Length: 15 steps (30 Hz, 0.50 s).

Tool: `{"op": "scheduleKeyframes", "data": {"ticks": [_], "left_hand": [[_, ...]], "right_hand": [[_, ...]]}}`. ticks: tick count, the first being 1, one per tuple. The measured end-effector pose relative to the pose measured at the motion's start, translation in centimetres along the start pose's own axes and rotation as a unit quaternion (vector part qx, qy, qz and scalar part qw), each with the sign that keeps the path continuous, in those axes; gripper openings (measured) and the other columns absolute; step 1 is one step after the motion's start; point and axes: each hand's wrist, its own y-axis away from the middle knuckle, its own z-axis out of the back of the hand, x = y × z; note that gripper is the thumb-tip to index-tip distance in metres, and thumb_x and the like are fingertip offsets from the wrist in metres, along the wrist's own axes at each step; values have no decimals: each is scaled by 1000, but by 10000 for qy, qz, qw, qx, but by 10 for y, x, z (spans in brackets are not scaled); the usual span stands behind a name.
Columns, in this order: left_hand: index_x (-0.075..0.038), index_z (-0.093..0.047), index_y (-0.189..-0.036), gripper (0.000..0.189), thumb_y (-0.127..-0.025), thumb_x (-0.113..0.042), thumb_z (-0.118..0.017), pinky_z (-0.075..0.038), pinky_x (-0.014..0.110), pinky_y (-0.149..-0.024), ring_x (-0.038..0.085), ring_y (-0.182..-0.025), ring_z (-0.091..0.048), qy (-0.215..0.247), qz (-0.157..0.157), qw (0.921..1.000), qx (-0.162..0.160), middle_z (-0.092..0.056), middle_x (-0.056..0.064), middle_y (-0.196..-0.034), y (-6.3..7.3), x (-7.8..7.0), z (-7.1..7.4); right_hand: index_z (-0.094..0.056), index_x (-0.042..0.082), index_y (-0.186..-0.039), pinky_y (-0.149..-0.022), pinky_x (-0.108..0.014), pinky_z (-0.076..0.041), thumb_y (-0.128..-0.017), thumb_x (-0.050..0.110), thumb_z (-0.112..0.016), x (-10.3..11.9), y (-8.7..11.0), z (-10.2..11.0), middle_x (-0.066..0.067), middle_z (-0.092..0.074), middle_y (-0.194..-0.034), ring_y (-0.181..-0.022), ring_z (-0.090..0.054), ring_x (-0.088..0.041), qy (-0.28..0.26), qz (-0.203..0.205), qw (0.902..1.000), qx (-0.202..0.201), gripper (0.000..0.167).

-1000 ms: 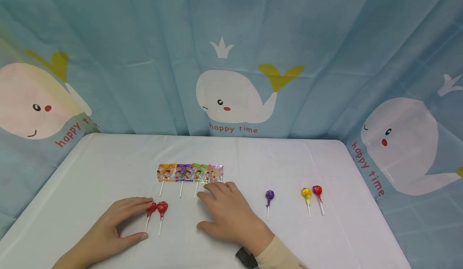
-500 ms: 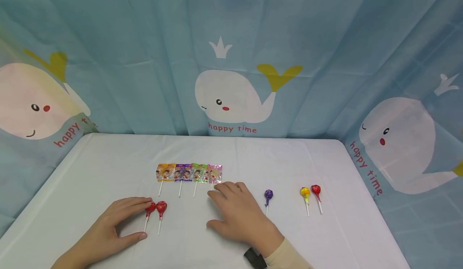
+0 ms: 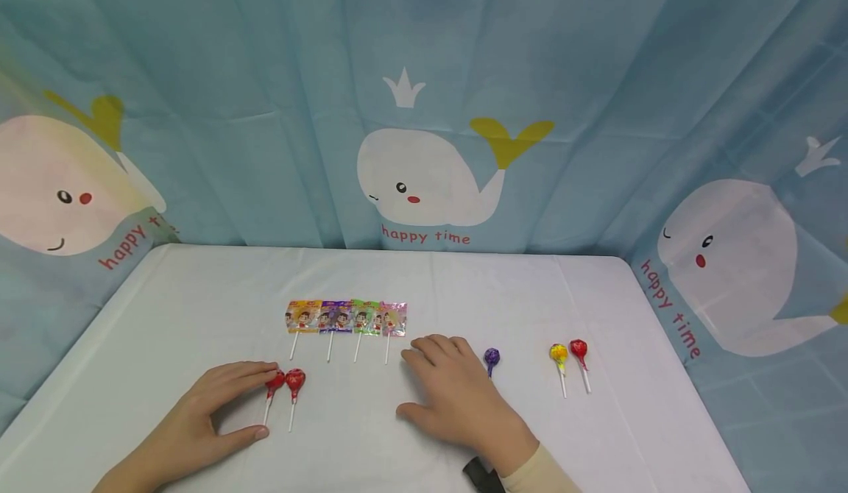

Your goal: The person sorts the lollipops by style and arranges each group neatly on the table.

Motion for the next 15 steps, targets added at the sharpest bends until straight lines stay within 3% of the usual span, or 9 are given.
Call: {"op": "scheduleKeyframes", "data": {"ticks": [15], "left_hand": [[-25,-68,-149,83,-75,-35,-103,-25,15,-119,15,-139,-54,-18,-38,10000,-23,-66,-4,-150,0,0,0]], "right_hand": [[-70,15,-142,-112,-49,-47,-87,57,-88,-9,10,2,-3,-66,-145,-138,-58,-23,-166,-284,9987,389,72]]}}
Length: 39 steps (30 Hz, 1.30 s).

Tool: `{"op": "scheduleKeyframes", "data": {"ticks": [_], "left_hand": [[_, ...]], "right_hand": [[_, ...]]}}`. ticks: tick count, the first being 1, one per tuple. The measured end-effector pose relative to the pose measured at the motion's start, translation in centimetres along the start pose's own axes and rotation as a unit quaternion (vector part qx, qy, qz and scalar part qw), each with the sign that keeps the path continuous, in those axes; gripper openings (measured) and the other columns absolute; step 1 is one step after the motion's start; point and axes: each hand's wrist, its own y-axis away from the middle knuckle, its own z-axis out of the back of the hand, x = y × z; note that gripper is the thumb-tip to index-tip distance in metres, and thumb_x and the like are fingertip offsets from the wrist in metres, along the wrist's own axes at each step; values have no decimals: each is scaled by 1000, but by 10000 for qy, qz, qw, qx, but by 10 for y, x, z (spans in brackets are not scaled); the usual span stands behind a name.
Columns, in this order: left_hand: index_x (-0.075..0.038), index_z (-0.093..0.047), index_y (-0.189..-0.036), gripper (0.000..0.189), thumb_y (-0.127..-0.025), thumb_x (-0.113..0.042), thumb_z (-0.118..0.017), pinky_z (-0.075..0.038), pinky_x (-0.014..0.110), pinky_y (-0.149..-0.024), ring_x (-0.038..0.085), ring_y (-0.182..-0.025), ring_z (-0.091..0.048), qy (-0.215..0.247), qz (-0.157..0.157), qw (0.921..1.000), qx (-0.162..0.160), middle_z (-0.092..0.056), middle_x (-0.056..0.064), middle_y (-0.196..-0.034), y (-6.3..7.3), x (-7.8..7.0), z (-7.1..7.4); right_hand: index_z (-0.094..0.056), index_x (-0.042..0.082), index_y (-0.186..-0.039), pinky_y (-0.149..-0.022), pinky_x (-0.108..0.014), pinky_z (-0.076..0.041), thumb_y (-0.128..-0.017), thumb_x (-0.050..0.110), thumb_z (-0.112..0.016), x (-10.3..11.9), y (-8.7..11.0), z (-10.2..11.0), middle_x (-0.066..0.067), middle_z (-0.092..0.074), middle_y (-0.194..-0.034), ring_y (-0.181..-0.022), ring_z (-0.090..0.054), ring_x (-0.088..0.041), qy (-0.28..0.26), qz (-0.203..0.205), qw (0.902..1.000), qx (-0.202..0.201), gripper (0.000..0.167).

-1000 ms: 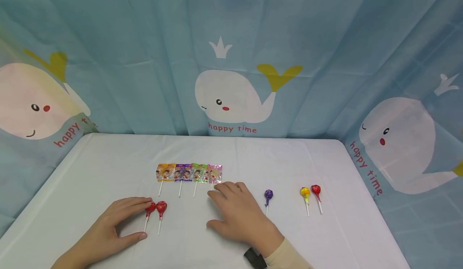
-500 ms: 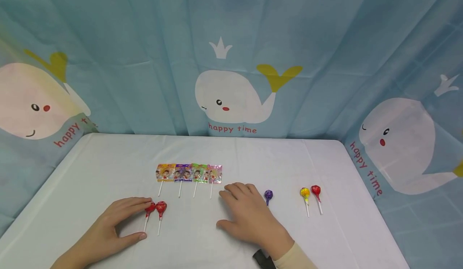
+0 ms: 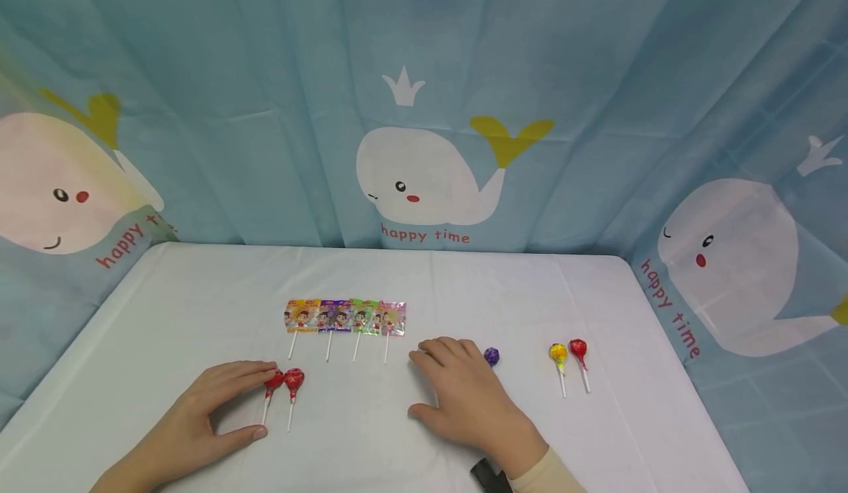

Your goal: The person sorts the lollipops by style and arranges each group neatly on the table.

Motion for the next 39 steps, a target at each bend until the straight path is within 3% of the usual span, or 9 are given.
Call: {"op": "scheduleKeyframes", "data": {"ticks": [15,27,39], "left_hand": [[-24,-69,-148,82,-74,-34,-103,-25,15,-119,15,-139,-54,8,21,10000,40,-66,-3,-149,0,0,1],[-27,-69,-148,82,-74,-35,-103,-24,14,-119,12,-140,-53,23,168,9998,68,-66,-6,-150,0,-1,1],[-25,-69,-149,82,-75,-35,-103,-25,14,-119,14,-139,-53,24,89,9999,54,-66,-5,-150,1,0,1]], "right_hand": [[-68,12,-146,-115,-50,-46,-87,57,-88,-4,7,4,-4,-64,-150,-141,-56,-25,-95,-228,9994,250,76],[-67,15,-148,-113,-50,-48,-87,56,-88,-9,10,1,-4,-64,-148,-139,-57,-24,-186,-229,9994,153,76],[-68,15,-145,-111,-49,-49,-88,54,-89,-9,9,-2,-4,-66,-146,-136,-60,-24,-127,-178,9997,61,72]]}}
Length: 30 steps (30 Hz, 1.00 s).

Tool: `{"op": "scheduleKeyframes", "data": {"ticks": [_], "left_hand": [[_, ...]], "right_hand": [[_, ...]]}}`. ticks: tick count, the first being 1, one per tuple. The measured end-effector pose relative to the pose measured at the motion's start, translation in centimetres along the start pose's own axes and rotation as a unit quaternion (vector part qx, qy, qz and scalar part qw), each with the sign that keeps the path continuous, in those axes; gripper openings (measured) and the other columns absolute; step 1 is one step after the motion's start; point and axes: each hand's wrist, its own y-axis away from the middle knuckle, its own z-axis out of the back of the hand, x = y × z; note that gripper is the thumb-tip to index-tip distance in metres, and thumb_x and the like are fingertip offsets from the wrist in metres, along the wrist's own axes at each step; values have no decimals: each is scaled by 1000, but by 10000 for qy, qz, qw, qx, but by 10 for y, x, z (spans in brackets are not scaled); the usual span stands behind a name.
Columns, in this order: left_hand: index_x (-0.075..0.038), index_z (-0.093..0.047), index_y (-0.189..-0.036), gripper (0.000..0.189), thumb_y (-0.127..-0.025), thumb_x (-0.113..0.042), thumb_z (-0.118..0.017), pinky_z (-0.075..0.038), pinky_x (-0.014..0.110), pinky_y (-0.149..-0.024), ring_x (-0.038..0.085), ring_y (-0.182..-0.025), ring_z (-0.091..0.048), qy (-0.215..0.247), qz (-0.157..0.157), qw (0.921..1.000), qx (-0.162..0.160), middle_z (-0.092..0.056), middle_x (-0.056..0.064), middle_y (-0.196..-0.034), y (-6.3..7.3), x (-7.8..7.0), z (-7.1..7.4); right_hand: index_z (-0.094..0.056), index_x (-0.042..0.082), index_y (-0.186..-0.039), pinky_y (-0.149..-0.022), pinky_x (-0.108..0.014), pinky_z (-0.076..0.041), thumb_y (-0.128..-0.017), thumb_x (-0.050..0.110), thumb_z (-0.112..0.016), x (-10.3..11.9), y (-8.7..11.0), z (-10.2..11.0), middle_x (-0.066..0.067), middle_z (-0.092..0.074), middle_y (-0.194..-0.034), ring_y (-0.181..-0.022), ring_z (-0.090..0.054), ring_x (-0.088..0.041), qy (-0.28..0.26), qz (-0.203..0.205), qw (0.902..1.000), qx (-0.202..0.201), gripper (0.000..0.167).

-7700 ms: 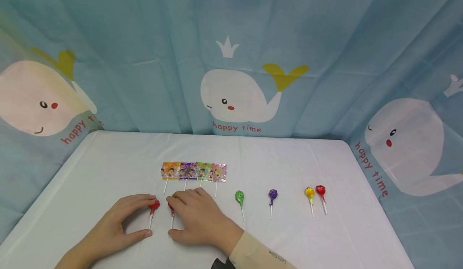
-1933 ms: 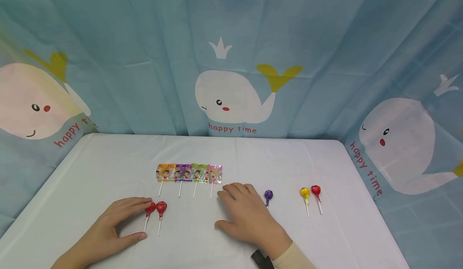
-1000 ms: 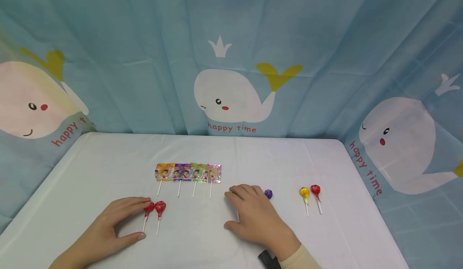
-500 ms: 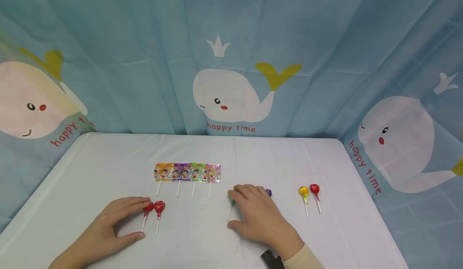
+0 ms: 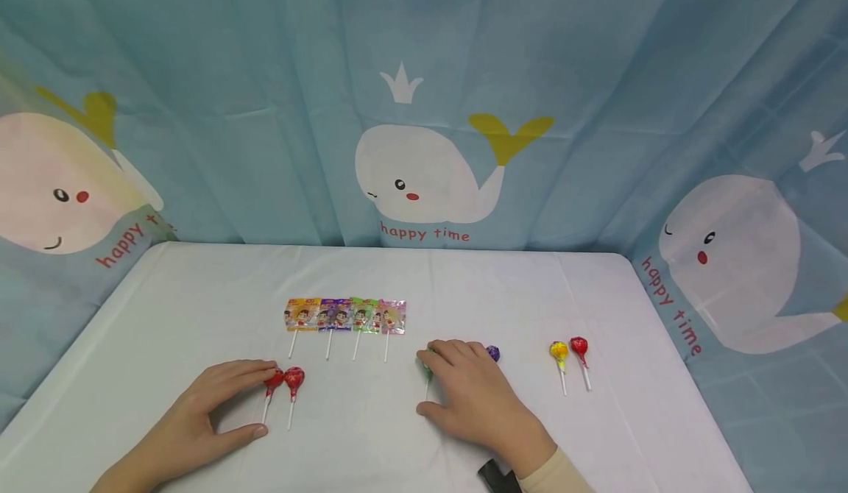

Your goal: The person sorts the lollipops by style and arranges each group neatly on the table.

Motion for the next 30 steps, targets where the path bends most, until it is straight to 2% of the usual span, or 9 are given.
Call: {"op": "scheduleKeyframes", "data": {"ticks": [15,20,30], "left_hand": [[-26,-69,-149,83,-74,-34,-104,-24,14,-119,13,-139,-54,-10,47,10000,-13,-65,-7,-150,-1,-2,0],[-30,-68,-149,83,-74,-36,-104,-24,13,-119,10,-139,-53,2,237,9997,57,-65,-10,-150,-1,-2,0],[-30,-67,-150,84,-74,-36,-104,-23,13,-120,11,-141,-52,-3,319,9994,143,-64,-9,-151,0,0,-1]], "right_hand": [[-67,8,-144,-110,-46,-49,-87,55,-89,-4,-1,1,-3,-69,-141,-128,-65,-22,252,355,9988,-232,77],[-67,10,-146,-112,-46,-48,-88,57,-87,-4,-1,2,-2,-68,-143,-130,-63,-21,274,333,9990,-142,77],[-66,10,-146,-114,-46,-47,-90,58,-85,-3,-3,2,-2,-67,-143,-130,-62,-20,328,397,9986,-72,76]]}}
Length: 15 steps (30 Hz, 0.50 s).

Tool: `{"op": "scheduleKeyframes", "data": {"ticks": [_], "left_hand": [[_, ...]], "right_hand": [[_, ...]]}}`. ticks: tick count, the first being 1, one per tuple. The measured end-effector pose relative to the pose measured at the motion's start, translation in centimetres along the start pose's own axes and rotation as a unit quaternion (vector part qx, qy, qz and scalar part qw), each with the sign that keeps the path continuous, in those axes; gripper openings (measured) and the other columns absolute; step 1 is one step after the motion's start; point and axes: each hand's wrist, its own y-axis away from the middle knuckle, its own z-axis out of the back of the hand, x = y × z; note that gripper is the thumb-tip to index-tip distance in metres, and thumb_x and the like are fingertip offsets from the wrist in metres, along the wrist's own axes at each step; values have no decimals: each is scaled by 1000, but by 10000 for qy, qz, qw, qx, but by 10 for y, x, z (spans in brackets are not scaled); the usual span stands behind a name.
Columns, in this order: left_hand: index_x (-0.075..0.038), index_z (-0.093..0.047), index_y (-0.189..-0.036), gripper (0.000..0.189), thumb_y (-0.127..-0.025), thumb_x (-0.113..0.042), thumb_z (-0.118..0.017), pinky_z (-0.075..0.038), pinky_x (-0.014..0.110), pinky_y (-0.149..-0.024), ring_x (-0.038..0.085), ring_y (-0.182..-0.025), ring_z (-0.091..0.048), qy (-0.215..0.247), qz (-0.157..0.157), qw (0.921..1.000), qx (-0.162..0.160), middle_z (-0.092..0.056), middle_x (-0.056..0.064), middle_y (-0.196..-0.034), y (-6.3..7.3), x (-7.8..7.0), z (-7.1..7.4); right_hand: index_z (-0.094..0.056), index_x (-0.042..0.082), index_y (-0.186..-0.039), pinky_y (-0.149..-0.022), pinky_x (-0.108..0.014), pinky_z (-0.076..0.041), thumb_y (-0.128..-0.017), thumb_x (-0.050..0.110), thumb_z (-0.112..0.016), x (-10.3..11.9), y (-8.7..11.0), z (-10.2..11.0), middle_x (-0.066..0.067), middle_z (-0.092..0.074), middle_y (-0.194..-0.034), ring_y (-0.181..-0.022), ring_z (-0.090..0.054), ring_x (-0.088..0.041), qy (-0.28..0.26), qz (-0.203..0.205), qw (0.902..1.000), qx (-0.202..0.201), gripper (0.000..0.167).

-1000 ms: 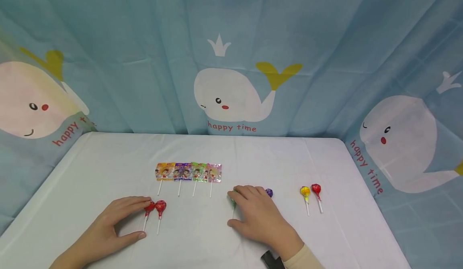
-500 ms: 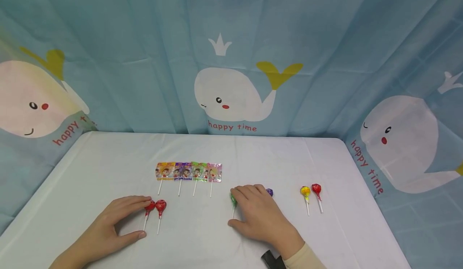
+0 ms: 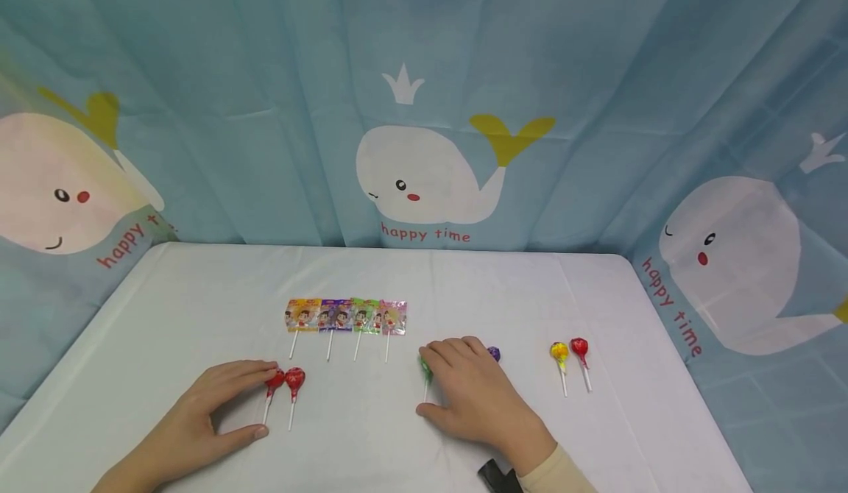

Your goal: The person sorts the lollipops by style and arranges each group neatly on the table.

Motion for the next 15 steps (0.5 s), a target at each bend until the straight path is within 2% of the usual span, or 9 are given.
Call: {"op": "scheduleKeyframes", "data": {"ticks": [10,15], "left_hand": [[-30,-68,-149,83,-74,-37,-104,-23,13,-119,11,-140,-53,-24,-32,10000,-10,-65,-9,-150,-1,1,0],[-28,-68,-149,83,-75,-35,-103,-24,13,-119,12,-139,-54,8,-152,9998,-90,-66,-7,-150,-1,-1,0]], "right_hand": [[-67,9,-144,-113,-45,-48,-89,58,-85,3,-6,-1,-2,-69,-141,-127,-63,-21,-39,230,9992,-324,77],[-67,8,-144,-112,-44,-48,-88,57,-86,5,-12,-2,-3,-69,-139,-126,-64,-22,-103,392,9981,-473,77]]}}
